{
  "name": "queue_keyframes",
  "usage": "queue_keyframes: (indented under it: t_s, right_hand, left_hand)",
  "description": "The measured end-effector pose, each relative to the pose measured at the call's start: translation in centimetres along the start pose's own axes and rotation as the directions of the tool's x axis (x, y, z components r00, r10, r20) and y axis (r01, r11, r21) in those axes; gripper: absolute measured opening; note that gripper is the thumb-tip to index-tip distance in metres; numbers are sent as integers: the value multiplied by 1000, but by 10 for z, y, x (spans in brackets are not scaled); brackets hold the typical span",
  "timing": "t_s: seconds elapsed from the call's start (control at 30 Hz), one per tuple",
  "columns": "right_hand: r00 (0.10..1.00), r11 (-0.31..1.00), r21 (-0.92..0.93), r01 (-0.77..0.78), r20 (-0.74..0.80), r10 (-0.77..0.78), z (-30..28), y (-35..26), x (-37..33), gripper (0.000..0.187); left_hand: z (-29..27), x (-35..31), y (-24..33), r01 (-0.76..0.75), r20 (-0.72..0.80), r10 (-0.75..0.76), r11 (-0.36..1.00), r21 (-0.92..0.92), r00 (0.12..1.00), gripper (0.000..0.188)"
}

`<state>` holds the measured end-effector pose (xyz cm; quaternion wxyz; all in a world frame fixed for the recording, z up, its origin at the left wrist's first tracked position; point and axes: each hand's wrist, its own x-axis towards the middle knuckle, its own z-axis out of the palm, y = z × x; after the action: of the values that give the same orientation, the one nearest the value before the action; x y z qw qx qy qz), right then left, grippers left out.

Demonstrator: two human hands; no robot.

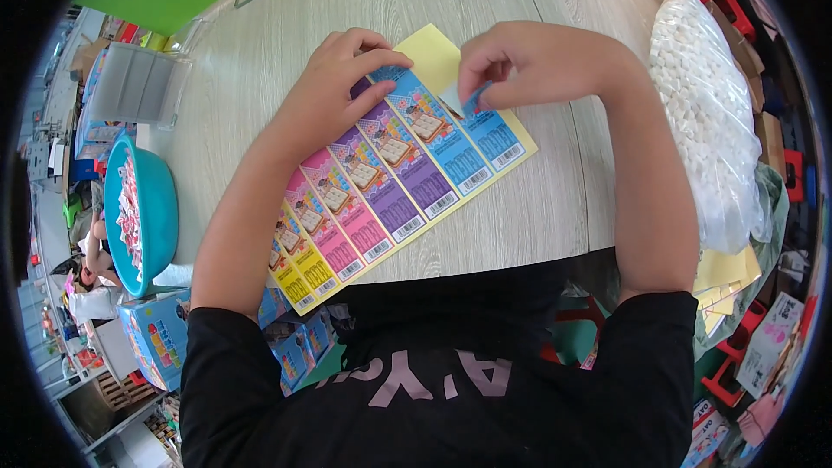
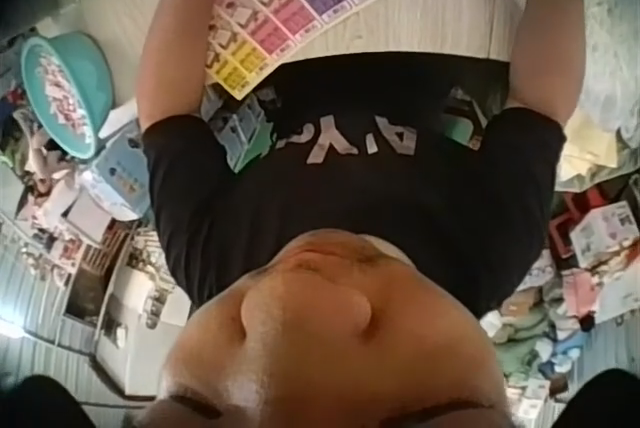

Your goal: Folding and separating sheets of colorful toy product labels at a factory workbench.

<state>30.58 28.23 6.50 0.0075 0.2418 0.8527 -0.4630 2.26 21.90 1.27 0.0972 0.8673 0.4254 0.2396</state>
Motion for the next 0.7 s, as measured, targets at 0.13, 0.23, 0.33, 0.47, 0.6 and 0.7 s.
queue_keyframes:
  t_s: [0.13, 0.23, 0.33, 0.47, 0.6, 0.7]
  right_hand:
    - [993, 997, 47, 62, 94, -66, -4, -8, -12, 9]
    - [979, 982, 138, 127, 144, -146, -15, -17, -20, 13]
    - [949, 945, 232, 230, 164, -271, -23, -19, -25, 18]
    - [936, 912, 260, 318, 66, -345, -24, -15, -26, 18]
    - [977, 957, 236, 168, -169, -130, -11, -5, -8, 12]
    - [934, 980, 125, 153, -343, -102, 5, 12, 18, 13]
  left_hand:
    - [-2, -1, -1, 31, 60, -31, 1000, -5, 998, 28]
    - [-2, -3, -2, 30, 55, -31, 999, 11, 998, 26]
    - [-2, -3, -4, 21, 46, -21, 1000, -8, 999, 25]
    - [-1, -3, -4, 26, 43, -24, 999, -32, 999, 25]
    - [-1, -1, -1, 12, 41, -12, 1000, -10, 999, 26]
    - [0, -3, -2, 5, 10, -5, 1000, -7, 1000, 31]
